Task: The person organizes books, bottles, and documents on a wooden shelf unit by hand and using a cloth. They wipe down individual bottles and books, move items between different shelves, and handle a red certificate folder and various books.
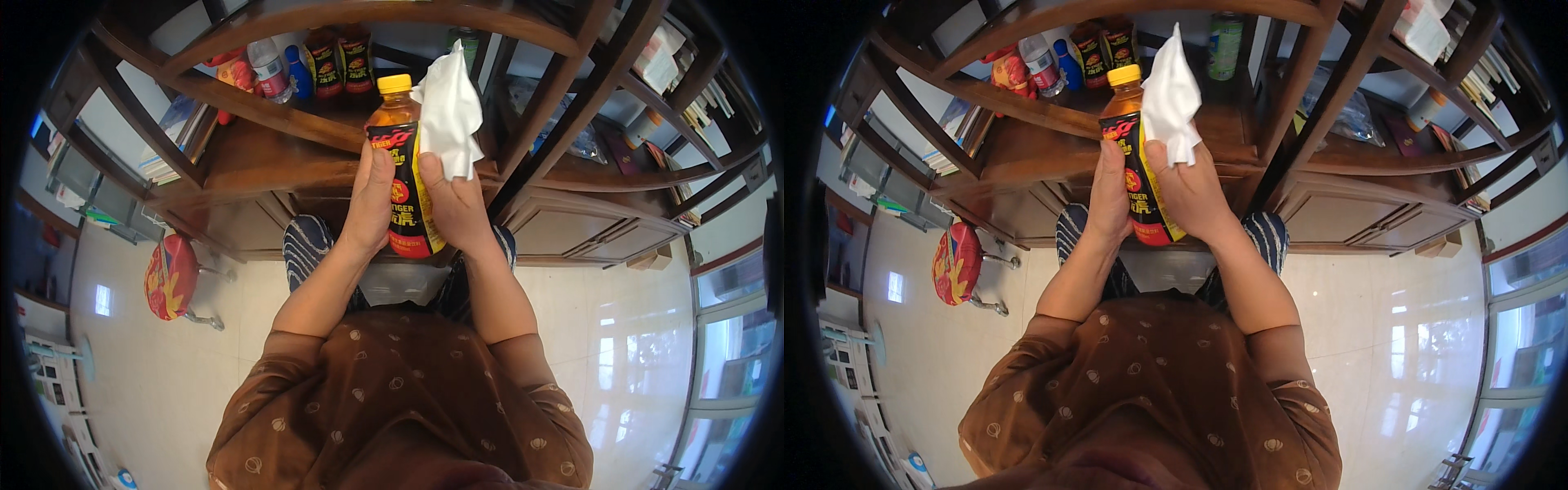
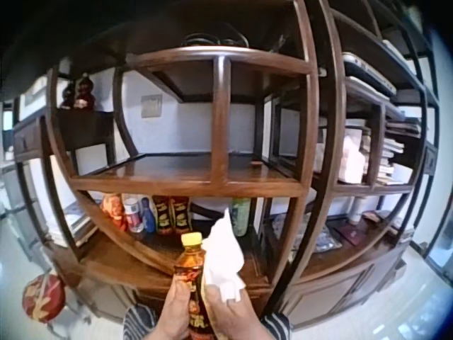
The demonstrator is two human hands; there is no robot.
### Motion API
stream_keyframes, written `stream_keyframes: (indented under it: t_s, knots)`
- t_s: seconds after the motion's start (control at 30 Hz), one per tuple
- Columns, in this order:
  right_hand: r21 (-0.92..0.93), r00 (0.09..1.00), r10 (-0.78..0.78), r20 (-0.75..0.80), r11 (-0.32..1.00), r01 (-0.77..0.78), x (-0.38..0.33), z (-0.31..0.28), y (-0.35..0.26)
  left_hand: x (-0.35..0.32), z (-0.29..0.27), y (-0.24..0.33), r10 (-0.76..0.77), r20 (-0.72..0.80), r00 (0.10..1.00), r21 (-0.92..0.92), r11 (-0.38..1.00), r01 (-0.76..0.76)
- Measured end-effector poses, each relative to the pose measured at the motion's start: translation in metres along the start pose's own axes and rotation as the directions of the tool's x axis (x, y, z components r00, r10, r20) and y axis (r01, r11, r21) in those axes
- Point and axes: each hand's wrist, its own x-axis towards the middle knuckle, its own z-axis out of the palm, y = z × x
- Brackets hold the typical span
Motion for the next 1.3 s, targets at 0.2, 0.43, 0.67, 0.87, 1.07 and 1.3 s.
stream_keyframes:
  t_s: [0.2,0.43,0.67,0.87,1.07,1.3]
  knots:
    - [-0.126,0.997,-0.031,0.066,0.991,0.039,-0.031,0.007,0.006,0.008,-0.006,0.020,0.149,-0.225,0.963,-0.036,0.986,-0.162]
    - [-0.380,0.977,-0.208,-0.040,0.908,0.178,-0.068,0.009,0.017,0.012,-0.019,0.021,0.069,-0.165,0.984,-0.206,0.973,-0.103]
    - [-0.677,0.874,-0.417,0.249,0.570,0.465,-0.010,0.020,-0.023,0.002,-0.012,0.007,0.114,-0.237,0.965,-0.007,0.993,-0.119]
    - [-0.610,0.909,-0.298,0.292,0.674,0.417,-0.017,0.024,-0.006,-0.016,-0.017,0.017,0.045,-0.220,0.974,-0.111,0.991,-0.071]
    - [-0.686,0.897,-0.274,0.348,0.578,0.442,-0.055,0.006,0.021,-0.003,-0.010,0.039,0.036,-0.208,0.977,-0.121,0.991,-0.063]
    - [-0.678,0.972,-0.230,0.044,0.708,0.198,-0.069,-0.028,0.013,0.061,-0.002,0.040,0.074,-0.078,0.994,-0.002,0.997,-0.074]
